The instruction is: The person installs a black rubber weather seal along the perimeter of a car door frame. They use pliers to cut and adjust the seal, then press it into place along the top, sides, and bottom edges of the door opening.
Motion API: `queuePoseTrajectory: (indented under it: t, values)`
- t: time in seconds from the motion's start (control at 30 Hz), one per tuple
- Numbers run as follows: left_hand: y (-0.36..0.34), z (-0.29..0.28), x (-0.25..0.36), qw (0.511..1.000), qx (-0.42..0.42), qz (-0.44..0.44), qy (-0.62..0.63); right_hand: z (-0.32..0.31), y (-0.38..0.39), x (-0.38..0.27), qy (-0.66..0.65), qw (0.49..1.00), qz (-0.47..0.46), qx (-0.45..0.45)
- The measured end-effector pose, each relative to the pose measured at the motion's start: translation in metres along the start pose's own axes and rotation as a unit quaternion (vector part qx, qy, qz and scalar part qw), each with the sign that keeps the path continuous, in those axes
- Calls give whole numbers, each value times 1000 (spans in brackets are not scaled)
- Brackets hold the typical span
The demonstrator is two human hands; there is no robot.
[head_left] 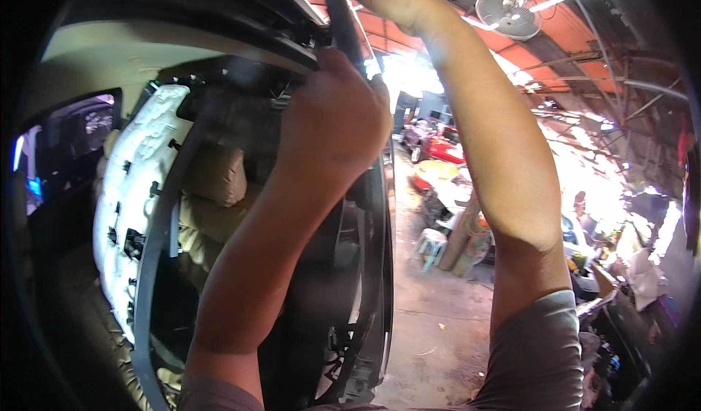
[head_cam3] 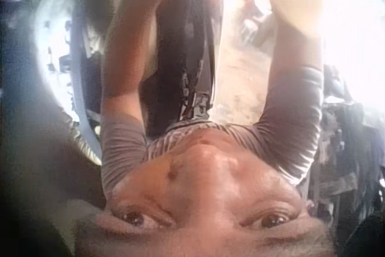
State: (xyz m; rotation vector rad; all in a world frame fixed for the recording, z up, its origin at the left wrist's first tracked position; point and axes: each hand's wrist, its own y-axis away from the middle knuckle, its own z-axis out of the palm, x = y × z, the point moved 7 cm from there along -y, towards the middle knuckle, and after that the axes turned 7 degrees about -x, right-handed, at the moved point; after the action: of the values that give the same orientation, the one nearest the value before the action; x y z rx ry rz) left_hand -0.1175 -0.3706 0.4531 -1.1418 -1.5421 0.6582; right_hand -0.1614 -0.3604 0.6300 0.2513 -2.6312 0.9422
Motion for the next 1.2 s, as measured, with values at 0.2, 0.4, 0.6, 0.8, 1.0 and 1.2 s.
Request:
queuePoseTrajectory:
  t: [0.2,0.4,0.6,0.8,1.0,1.2]
  values:
    - [14,-9,8,999,31,-14,-41,33,25,32,-335,941,1,51]
    - [22,-8,9,992,81,-61,-74,36,21,25,-326,909,-196,171]
    - [27,-12,12,988,103,-57,-98,40,25,20,-326,908,-190,183]
    - [35,-4,10,986,83,-122,-75,40,18,22,-299,917,-189,187]
    - [38,-2,8,986,87,-111,-92,42,10,17,-286,926,-162,184]
    - [34,1,4,981,42,-121,-145,46,5,31,-334,917,-168,138]
